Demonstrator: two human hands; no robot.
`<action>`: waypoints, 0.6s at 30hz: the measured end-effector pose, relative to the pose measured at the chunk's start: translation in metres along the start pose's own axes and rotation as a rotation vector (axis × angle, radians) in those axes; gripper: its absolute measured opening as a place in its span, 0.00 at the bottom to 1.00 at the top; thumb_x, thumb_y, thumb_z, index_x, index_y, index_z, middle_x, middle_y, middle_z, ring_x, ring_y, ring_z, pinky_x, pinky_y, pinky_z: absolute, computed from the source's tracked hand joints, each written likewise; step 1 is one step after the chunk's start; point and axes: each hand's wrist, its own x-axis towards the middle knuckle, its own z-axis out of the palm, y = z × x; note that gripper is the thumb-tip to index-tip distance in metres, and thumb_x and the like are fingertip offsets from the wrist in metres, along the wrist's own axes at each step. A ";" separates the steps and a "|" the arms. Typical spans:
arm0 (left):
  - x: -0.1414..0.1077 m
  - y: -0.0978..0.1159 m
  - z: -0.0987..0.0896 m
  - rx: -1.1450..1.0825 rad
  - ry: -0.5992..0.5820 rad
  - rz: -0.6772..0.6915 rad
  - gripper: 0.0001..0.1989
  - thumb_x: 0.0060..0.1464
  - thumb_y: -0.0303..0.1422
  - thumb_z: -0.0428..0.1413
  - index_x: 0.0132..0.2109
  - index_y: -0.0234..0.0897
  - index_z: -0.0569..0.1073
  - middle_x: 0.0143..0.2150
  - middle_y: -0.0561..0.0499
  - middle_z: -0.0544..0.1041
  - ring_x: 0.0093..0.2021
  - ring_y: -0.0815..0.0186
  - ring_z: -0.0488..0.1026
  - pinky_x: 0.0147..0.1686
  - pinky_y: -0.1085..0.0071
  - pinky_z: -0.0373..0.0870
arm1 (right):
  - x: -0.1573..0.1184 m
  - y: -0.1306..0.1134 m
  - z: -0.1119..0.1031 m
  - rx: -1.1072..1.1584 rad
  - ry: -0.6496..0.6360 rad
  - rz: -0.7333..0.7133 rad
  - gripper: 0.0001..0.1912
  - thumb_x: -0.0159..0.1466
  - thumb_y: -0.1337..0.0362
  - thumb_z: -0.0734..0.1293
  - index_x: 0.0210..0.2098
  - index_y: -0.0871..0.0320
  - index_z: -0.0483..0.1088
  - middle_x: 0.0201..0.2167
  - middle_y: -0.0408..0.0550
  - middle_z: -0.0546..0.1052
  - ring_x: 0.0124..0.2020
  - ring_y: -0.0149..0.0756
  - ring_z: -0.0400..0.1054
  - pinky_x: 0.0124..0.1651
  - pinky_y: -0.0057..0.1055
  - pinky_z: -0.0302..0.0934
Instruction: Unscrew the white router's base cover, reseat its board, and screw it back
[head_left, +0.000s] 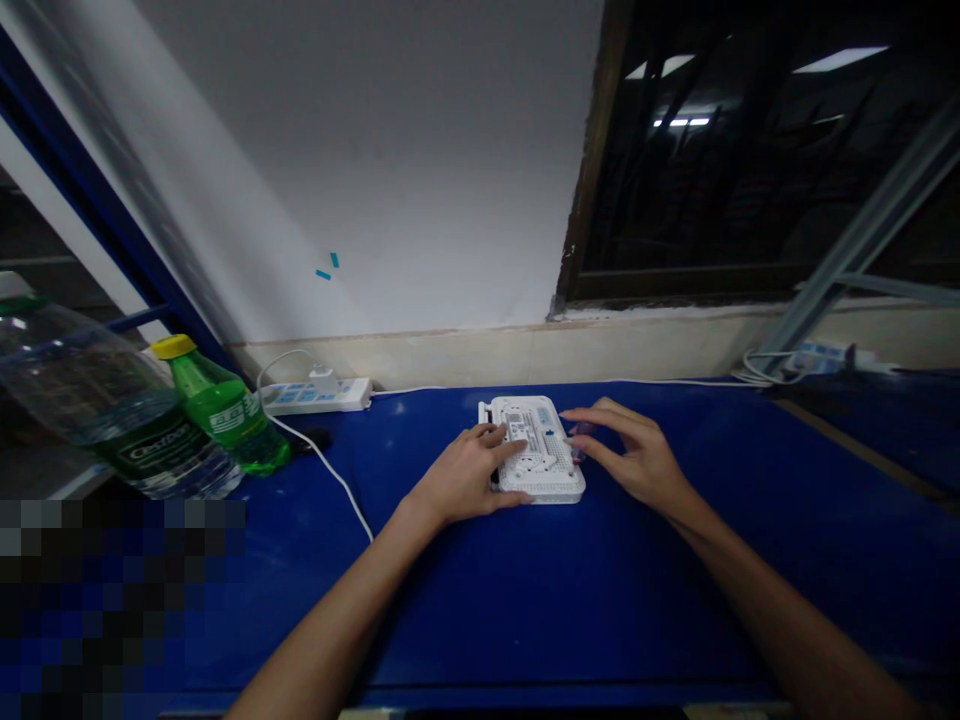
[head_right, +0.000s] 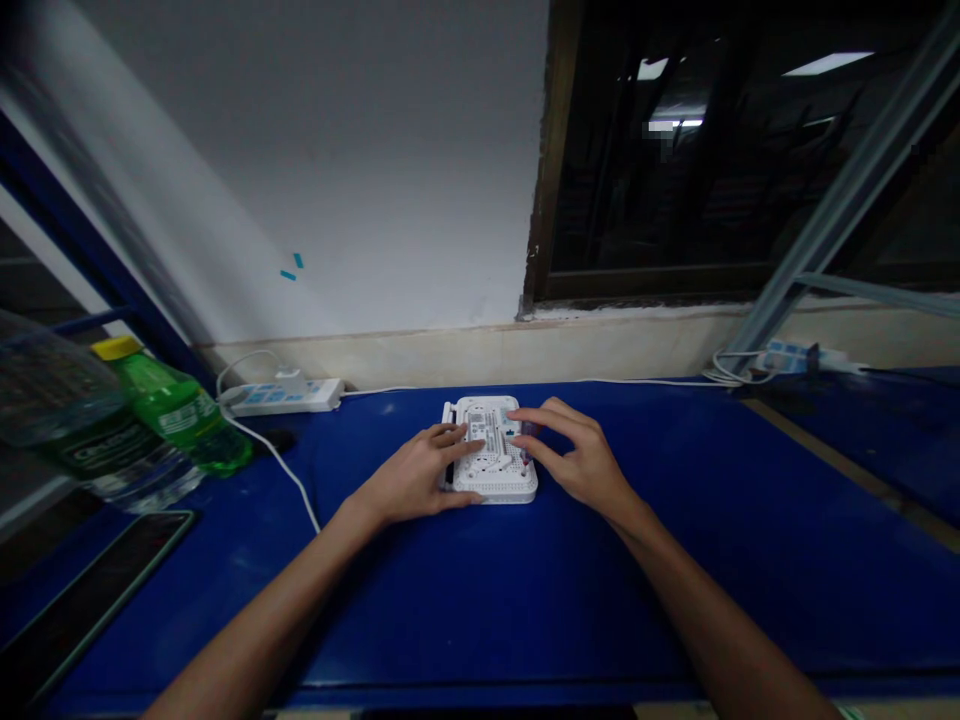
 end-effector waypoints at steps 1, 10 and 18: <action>0.000 0.000 0.000 0.004 -0.002 -0.001 0.39 0.55 0.56 0.57 0.66 0.38 0.63 0.65 0.36 0.66 0.65 0.46 0.63 0.63 0.48 0.60 | 0.000 -0.001 -0.001 -0.009 -0.020 -0.010 0.14 0.65 0.62 0.70 0.50 0.51 0.76 0.38 0.49 0.78 0.38 0.40 0.72 0.41 0.39 0.67; 0.000 0.002 -0.001 -0.009 -0.001 -0.008 0.38 0.56 0.56 0.57 0.66 0.39 0.63 0.64 0.35 0.66 0.66 0.45 0.61 0.63 0.48 0.60 | -0.002 -0.001 0.000 0.041 -0.047 0.073 0.15 0.68 0.63 0.65 0.54 0.51 0.73 0.43 0.49 0.80 0.44 0.42 0.75 0.49 0.42 0.68; 0.000 0.001 0.000 -0.013 -0.019 -0.018 0.38 0.56 0.55 0.58 0.66 0.38 0.64 0.66 0.35 0.64 0.66 0.47 0.61 0.64 0.50 0.59 | 0.001 -0.004 -0.010 0.034 -0.087 -0.005 0.18 0.71 0.64 0.61 0.59 0.52 0.70 0.48 0.51 0.79 0.50 0.42 0.72 0.54 0.43 0.64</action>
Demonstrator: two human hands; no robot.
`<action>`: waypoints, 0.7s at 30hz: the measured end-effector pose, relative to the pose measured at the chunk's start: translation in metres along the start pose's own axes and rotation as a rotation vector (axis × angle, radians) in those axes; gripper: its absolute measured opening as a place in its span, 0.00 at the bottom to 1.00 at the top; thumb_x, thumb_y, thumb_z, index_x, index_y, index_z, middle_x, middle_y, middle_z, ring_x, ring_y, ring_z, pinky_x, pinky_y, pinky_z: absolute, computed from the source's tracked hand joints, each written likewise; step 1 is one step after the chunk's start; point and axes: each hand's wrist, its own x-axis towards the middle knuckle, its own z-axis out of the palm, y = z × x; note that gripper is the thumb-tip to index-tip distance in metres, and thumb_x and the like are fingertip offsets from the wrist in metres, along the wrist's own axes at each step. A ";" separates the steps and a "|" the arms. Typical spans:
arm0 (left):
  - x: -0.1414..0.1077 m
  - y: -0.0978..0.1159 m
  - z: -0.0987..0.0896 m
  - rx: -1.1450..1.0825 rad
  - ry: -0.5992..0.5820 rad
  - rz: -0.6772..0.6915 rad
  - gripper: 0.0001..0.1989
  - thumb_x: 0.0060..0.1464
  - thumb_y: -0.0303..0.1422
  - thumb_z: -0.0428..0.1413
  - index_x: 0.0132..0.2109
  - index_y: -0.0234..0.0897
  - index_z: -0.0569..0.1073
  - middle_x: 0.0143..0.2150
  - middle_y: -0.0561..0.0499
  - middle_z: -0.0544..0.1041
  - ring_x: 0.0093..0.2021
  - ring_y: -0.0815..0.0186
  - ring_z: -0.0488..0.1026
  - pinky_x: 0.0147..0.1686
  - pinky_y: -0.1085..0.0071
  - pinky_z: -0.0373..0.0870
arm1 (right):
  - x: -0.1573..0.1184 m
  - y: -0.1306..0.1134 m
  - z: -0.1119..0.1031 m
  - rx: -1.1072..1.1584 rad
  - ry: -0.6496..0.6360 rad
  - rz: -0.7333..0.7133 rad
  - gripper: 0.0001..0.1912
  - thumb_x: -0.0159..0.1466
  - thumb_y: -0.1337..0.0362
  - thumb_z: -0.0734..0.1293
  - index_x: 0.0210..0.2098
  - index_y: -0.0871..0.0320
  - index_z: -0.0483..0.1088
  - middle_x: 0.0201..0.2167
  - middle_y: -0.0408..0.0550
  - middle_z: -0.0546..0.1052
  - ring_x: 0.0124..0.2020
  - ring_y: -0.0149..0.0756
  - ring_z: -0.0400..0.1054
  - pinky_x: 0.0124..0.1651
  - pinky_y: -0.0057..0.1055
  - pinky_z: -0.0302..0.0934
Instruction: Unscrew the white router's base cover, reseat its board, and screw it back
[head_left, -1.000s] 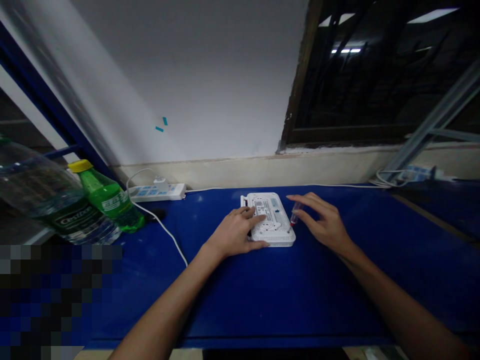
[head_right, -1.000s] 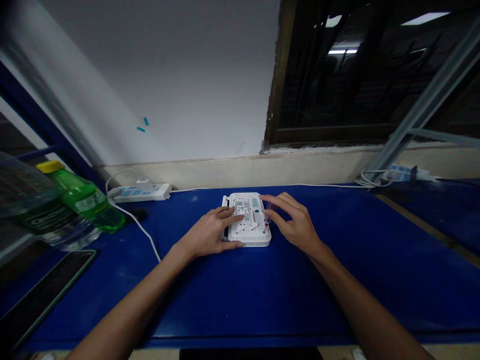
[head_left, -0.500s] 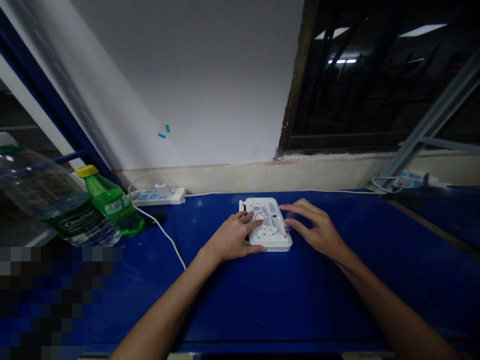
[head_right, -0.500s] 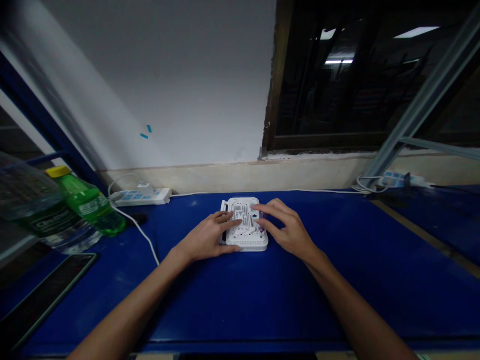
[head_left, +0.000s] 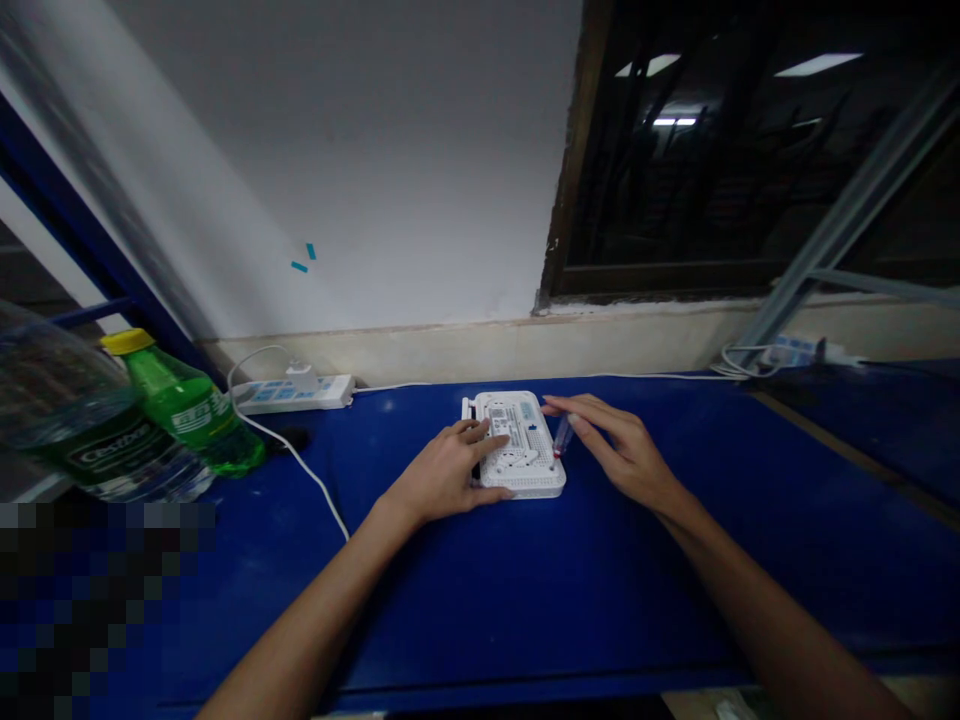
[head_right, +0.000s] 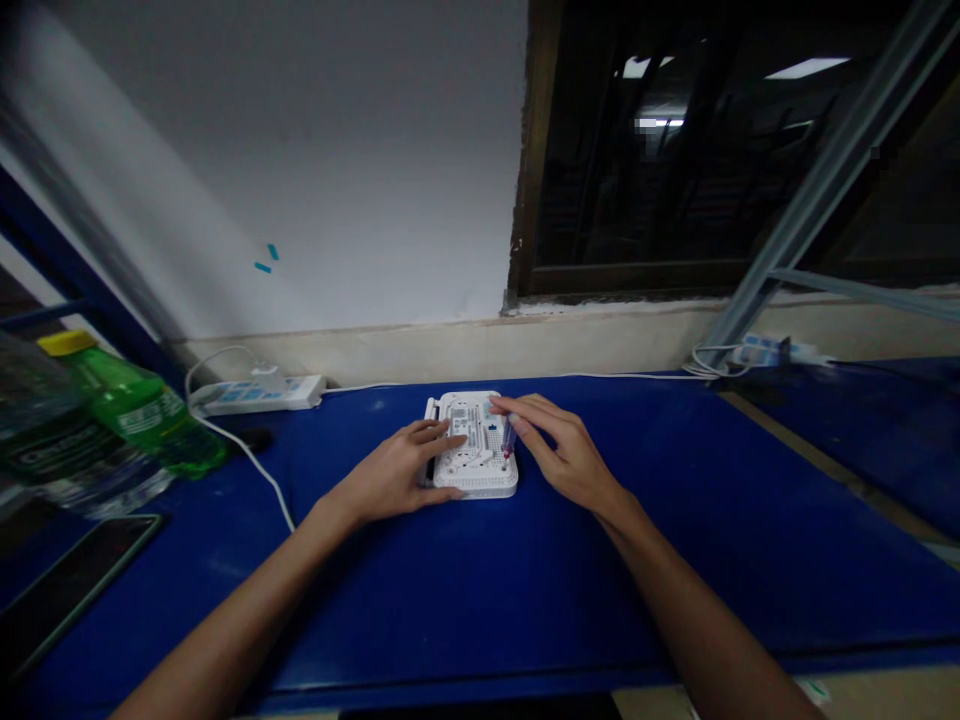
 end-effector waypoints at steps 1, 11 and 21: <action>0.000 0.000 0.000 0.002 0.000 0.000 0.38 0.56 0.55 0.57 0.66 0.38 0.64 0.66 0.35 0.65 0.66 0.47 0.61 0.64 0.49 0.59 | 0.000 0.000 0.000 0.021 -0.004 0.009 0.19 0.72 0.65 0.60 0.60 0.52 0.69 0.49 0.51 0.79 0.51 0.42 0.71 0.56 0.44 0.63; 0.000 0.002 -0.003 -0.004 -0.005 -0.003 0.38 0.56 0.54 0.58 0.66 0.38 0.64 0.66 0.36 0.64 0.66 0.47 0.61 0.64 0.50 0.59 | -0.001 0.003 0.002 -0.007 0.057 -0.014 0.15 0.67 0.64 0.67 0.53 0.52 0.75 0.41 0.49 0.78 0.41 0.40 0.72 0.45 0.40 0.66; 0.000 0.000 0.000 -0.010 0.004 -0.009 0.38 0.56 0.55 0.58 0.66 0.41 0.63 0.67 0.38 0.64 0.66 0.48 0.60 0.64 0.48 0.59 | 0.000 0.004 0.002 -0.107 0.072 -0.085 0.13 0.63 0.62 0.71 0.48 0.54 0.77 0.34 0.49 0.77 0.37 0.41 0.69 0.41 0.40 0.64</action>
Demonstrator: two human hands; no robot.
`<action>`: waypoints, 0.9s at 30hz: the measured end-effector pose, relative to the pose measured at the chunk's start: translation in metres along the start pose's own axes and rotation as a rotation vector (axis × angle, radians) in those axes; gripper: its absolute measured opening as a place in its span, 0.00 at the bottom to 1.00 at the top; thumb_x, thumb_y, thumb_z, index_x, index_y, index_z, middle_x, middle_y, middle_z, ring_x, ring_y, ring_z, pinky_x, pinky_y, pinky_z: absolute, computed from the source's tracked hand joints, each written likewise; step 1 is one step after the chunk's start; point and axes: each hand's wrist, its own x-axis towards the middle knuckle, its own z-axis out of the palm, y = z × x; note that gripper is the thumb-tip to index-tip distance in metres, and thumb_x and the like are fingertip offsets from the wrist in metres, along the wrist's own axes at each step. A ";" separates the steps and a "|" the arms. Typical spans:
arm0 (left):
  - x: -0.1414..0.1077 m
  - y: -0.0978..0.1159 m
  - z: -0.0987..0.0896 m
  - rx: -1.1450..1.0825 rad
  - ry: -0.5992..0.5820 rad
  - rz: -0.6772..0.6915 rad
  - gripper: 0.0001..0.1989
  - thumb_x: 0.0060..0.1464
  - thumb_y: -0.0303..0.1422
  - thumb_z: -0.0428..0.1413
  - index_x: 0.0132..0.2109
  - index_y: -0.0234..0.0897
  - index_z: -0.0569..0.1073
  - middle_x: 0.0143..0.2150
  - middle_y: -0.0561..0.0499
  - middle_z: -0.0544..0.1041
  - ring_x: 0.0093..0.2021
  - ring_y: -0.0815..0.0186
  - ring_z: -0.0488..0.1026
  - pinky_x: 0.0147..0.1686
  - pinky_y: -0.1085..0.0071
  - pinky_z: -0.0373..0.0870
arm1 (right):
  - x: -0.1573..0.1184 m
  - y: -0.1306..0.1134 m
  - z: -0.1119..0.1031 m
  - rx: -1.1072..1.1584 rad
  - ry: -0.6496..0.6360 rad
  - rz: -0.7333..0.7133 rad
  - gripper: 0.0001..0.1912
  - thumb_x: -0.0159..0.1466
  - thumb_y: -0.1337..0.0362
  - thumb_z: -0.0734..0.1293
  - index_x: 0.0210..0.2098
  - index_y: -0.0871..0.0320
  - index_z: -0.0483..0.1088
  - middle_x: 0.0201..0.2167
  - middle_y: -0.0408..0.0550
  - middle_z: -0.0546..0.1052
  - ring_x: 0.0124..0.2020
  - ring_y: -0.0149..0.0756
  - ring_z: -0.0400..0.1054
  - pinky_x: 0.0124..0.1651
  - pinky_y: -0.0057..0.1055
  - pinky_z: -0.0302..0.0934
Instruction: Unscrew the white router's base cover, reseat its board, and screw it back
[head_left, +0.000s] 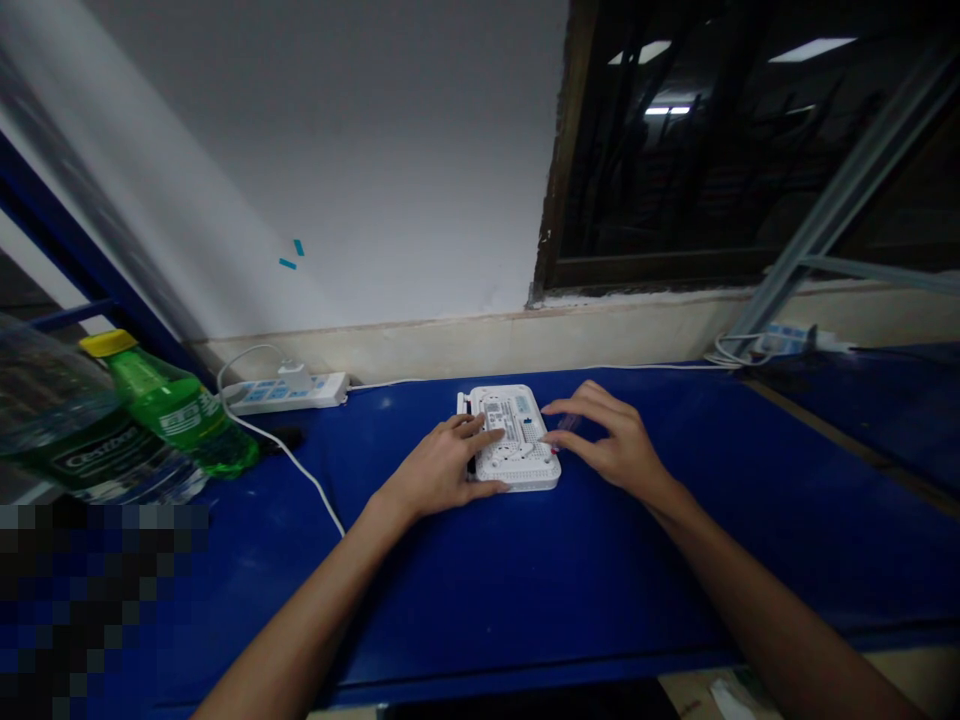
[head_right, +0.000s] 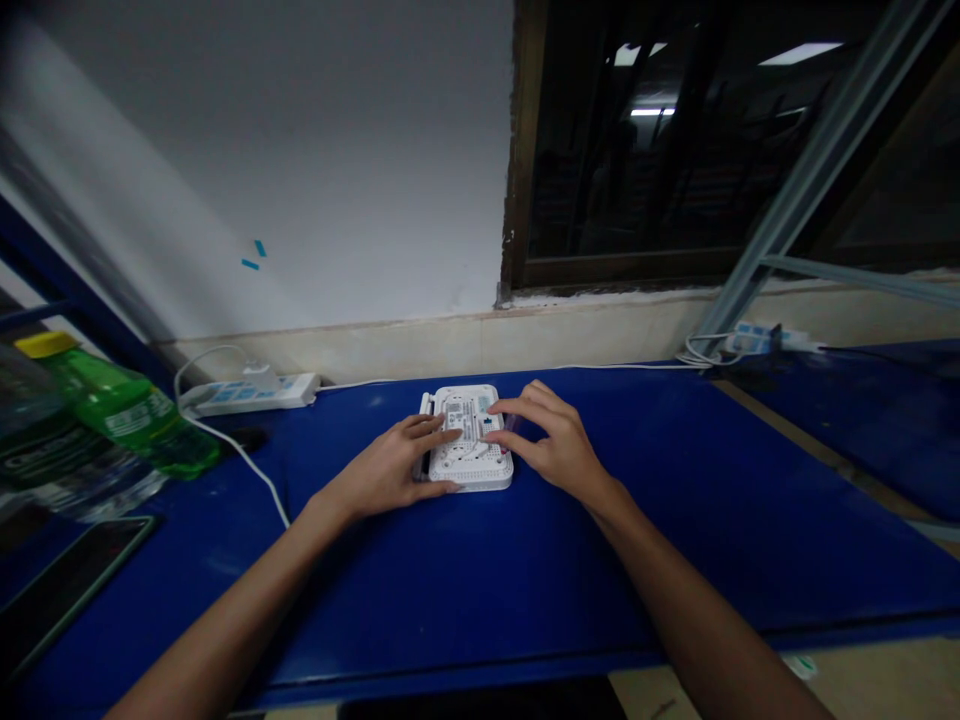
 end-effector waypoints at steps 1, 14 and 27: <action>0.000 0.000 0.000 0.003 -0.001 -0.001 0.38 0.56 0.55 0.57 0.66 0.40 0.63 0.66 0.38 0.64 0.66 0.48 0.60 0.64 0.48 0.59 | 0.000 -0.001 -0.002 -0.004 -0.024 -0.008 0.13 0.65 0.63 0.70 0.50 0.54 0.76 0.37 0.50 0.77 0.40 0.42 0.69 0.43 0.41 0.65; 0.000 -0.004 0.003 -0.014 0.010 0.003 0.37 0.56 0.55 0.58 0.66 0.42 0.63 0.66 0.38 0.64 0.66 0.47 0.61 0.63 0.48 0.60 | 0.003 -0.008 -0.008 0.010 -0.055 -0.021 0.14 0.68 0.65 0.66 0.53 0.53 0.75 0.37 0.49 0.78 0.41 0.41 0.69 0.43 0.40 0.65; 0.002 0.001 -0.002 -0.001 -0.019 0.001 0.37 0.57 0.55 0.57 0.66 0.39 0.63 0.67 0.36 0.63 0.67 0.48 0.60 0.64 0.49 0.58 | 0.003 -0.008 -0.005 0.028 -0.066 -0.003 0.17 0.70 0.65 0.63 0.57 0.51 0.72 0.42 0.49 0.78 0.44 0.41 0.69 0.48 0.43 0.64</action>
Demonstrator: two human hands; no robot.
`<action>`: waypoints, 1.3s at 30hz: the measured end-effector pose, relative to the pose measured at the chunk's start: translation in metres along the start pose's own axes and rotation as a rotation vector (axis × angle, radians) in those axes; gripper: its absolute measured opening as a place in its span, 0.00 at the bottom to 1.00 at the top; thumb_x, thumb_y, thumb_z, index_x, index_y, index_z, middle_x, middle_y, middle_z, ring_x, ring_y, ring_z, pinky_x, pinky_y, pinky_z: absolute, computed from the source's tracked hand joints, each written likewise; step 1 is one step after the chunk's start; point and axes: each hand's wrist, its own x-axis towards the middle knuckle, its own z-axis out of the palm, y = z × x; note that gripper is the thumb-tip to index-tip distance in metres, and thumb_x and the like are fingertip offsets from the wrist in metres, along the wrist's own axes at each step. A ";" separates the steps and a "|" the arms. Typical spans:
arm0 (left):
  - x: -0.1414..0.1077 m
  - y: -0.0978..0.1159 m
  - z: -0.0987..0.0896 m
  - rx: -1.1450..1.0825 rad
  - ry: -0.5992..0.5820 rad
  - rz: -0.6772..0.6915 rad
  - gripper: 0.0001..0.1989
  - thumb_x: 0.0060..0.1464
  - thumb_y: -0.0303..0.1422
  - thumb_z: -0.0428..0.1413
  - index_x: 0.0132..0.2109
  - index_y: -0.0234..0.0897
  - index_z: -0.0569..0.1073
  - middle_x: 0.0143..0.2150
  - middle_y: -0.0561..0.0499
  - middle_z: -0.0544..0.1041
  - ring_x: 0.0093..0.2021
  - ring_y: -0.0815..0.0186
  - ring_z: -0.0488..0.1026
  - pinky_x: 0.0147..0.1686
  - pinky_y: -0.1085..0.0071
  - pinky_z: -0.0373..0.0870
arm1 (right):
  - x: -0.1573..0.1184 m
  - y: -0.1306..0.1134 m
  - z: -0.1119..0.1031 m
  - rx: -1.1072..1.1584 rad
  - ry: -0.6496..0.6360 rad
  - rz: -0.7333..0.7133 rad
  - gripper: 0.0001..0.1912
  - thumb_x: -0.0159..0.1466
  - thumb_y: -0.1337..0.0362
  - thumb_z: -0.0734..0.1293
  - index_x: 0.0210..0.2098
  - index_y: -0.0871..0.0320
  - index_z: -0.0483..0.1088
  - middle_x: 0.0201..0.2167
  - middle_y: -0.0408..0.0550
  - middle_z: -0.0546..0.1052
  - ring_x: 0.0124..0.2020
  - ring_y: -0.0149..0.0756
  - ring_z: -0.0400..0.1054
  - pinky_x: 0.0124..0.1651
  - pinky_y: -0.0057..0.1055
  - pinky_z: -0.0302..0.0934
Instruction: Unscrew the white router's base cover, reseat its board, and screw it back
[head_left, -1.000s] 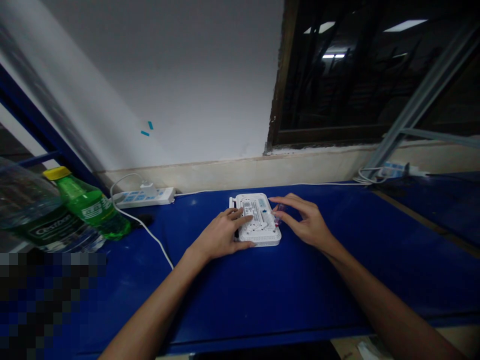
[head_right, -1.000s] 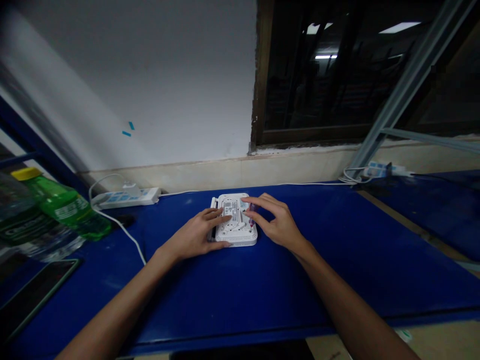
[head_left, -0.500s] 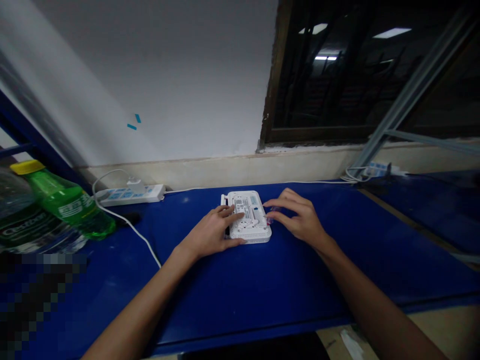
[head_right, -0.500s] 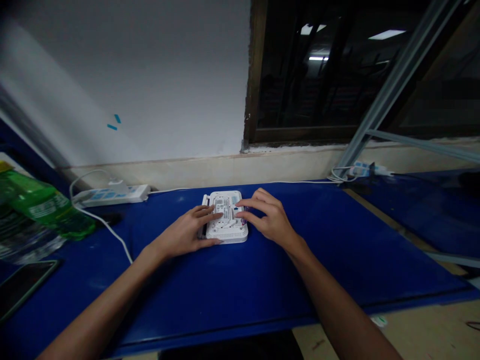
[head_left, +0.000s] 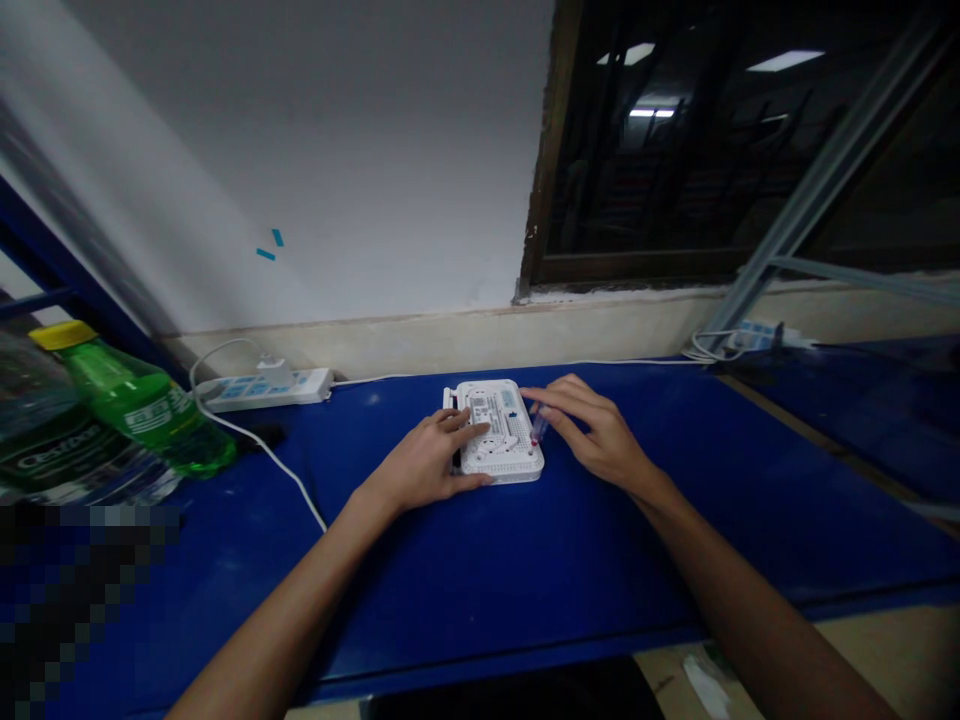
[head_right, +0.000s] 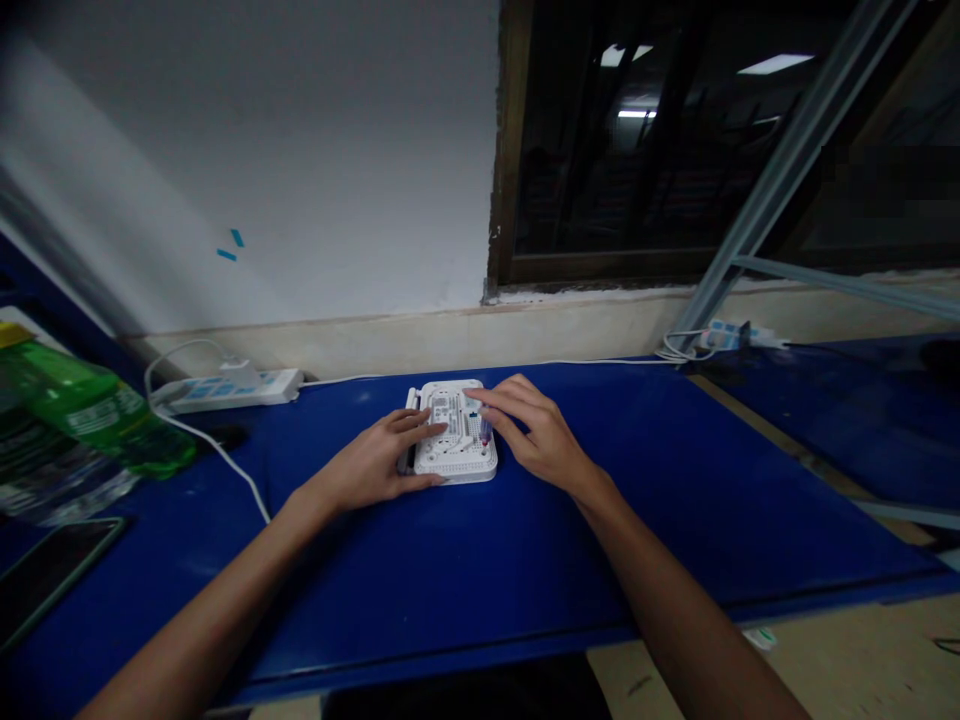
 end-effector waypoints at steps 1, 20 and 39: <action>0.000 0.000 0.000 0.000 0.003 -0.001 0.37 0.56 0.55 0.57 0.66 0.40 0.63 0.67 0.36 0.63 0.66 0.47 0.60 0.64 0.49 0.59 | 0.000 -0.001 0.000 0.025 -0.020 0.013 0.20 0.71 0.67 0.60 0.61 0.50 0.68 0.46 0.50 0.78 0.48 0.41 0.68 0.51 0.44 0.64; -0.001 -0.001 0.001 0.002 0.012 0.008 0.36 0.57 0.54 0.57 0.66 0.41 0.63 0.67 0.38 0.64 0.66 0.48 0.60 0.64 0.49 0.59 | -0.002 0.004 0.004 0.033 0.054 0.025 0.13 0.67 0.65 0.67 0.51 0.51 0.76 0.37 0.48 0.79 0.38 0.39 0.69 0.42 0.40 0.65; 0.001 -0.002 0.002 -0.015 -0.002 -0.013 0.36 0.57 0.53 0.58 0.67 0.43 0.62 0.67 0.39 0.63 0.67 0.48 0.60 0.63 0.48 0.61 | -0.001 -0.003 -0.001 0.055 -0.039 0.020 0.20 0.72 0.66 0.60 0.61 0.50 0.68 0.48 0.51 0.77 0.51 0.41 0.67 0.53 0.43 0.63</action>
